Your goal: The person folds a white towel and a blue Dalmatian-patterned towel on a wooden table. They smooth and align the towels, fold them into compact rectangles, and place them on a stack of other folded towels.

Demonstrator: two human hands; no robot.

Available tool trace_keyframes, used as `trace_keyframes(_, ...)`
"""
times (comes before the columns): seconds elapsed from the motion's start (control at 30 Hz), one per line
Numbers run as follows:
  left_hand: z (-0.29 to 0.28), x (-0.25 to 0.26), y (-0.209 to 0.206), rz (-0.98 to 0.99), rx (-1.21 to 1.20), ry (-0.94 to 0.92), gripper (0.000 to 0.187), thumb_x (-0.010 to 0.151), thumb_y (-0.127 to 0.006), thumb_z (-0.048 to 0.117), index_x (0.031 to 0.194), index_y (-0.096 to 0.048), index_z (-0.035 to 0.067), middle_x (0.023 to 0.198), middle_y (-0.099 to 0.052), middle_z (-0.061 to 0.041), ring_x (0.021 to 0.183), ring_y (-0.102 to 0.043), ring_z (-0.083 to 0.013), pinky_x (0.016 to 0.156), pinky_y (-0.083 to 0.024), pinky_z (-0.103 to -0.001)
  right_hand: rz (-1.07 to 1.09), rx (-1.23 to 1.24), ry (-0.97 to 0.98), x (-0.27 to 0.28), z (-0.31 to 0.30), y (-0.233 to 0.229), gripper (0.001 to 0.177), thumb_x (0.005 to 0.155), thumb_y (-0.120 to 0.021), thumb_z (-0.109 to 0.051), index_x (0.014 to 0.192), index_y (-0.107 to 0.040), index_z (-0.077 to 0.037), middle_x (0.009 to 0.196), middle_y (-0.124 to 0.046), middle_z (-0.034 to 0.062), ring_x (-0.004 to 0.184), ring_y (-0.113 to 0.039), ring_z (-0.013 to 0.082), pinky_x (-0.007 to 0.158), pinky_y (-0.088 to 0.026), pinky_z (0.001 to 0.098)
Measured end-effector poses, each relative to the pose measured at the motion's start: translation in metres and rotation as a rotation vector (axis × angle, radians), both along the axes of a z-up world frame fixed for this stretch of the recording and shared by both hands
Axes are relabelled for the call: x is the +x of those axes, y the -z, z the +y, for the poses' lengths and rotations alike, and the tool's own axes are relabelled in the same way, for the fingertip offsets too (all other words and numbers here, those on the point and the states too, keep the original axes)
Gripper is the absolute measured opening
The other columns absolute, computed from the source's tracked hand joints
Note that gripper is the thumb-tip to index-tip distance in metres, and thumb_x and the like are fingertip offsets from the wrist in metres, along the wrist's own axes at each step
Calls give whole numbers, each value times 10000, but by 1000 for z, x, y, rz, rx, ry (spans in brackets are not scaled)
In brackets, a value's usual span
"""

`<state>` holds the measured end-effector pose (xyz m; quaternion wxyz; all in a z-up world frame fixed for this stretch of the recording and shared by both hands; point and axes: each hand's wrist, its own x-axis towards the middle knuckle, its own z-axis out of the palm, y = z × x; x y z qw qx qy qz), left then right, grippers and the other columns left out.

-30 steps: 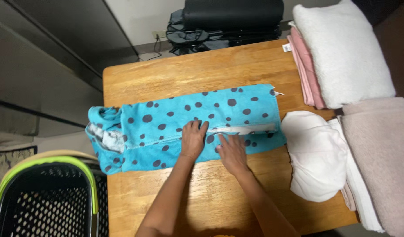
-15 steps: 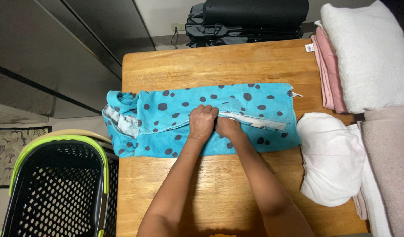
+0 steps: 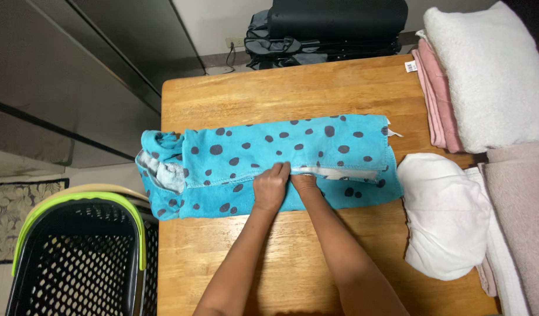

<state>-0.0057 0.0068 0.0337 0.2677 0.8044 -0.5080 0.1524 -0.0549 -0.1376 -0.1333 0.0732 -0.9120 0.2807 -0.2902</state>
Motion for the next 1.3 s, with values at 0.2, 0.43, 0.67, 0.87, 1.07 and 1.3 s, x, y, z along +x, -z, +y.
trace_keyframes(0.2,10,-5,18,-14,-25,40,237,813,-623,143,1020,-738,127,948,-703,-6,871,-615,-244,733,-497,-404,361,321,81,-47,-26,-8,540,844,-681,-406,1242,-623,-48,1304,-583,214,1200,-530,403,1056,-383,511)
trace_keyframes(0.43,11,-3,25,19,4,120,191,815,-614,102,974,-721,107,994,-674,-51,999,-590,-280,868,-453,-436,-22,515,527,-139,-72,-89,522,872,-679,-295,1301,-592,-11,1310,-589,235,1212,-541,413,1063,-408,501)
trace_keyframes(0.67,-6,-17,16,218,75,87,239,709,-640,90,930,-731,96,996,-643,-113,1043,-557,-343,909,-408,-510,-428,471,646,-173,-61,-138,518,900,-678,-183,1359,-562,26,1315,-595,255,1225,-551,424,1070,-433,491)
trace_keyframes(0.87,-67,-64,27,278,29,254,343,814,-650,156,1142,-665,57,1191,-608,-162,1172,-538,-361,970,-401,-529,-375,117,422,-157,-74,-137,526,924,-676,-88,1409,-536,57,1320,-600,273,1236,-561,433,1075,-454,482)
trace_keyframes(1.07,-107,-116,28,281,286,432,589,910,-643,269,1448,-505,74,1574,-392,-140,1477,-269,-433,1146,-197,-668,88,269,550,-146,-118,-106,798,781,-812,-217,1424,-456,94,1218,-576,345,1141,-531,480,969,-441,534)
trace_keyframes(1.3,-104,-122,35,347,359,459,623,895,-684,312,1476,-495,190,1635,-327,-96,1518,-187,-416,1174,-143,-681,311,712,580,-153,-167,-89,693,647,-874,-362,1203,-640,-20,1177,-707,230,1136,-677,408,979,-546,478)
